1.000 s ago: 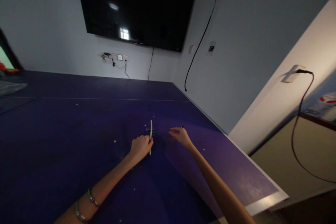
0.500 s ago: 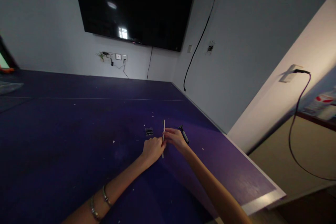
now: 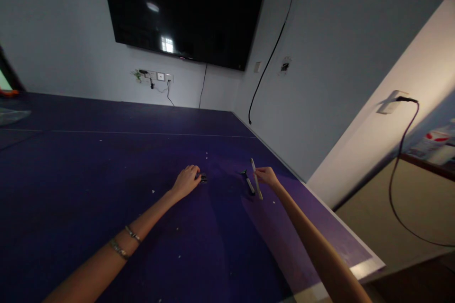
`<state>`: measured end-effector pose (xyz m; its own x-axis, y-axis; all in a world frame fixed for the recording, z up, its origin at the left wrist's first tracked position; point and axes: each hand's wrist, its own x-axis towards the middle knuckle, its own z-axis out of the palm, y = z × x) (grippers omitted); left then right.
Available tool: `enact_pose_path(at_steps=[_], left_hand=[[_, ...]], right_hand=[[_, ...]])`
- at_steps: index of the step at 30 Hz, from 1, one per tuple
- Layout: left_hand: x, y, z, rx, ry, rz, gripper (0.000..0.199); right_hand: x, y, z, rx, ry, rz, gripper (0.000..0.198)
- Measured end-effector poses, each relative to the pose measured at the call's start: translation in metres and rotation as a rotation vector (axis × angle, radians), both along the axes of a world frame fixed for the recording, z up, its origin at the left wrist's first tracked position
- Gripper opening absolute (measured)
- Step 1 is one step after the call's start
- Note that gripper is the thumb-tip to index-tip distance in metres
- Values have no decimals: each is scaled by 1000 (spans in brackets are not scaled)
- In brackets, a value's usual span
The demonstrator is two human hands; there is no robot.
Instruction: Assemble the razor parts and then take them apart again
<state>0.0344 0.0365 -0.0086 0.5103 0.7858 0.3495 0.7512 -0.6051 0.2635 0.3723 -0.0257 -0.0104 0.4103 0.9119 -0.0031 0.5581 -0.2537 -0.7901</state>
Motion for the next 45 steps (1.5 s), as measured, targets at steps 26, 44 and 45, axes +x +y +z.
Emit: enact_pose_path(at_steps=[26,44,45], left_hand=[[-1,16,-35,-96,25,-97,41],[21,-30,-1,-112,-194,-266,46],[24,-34,1,-113,-195,-291,46]], right_hand=[[8,9,-25,-144,-557,-7,20],[-68,-16,43,209,-373,651,61],[-76,-18,44,199,-358,701,70]])
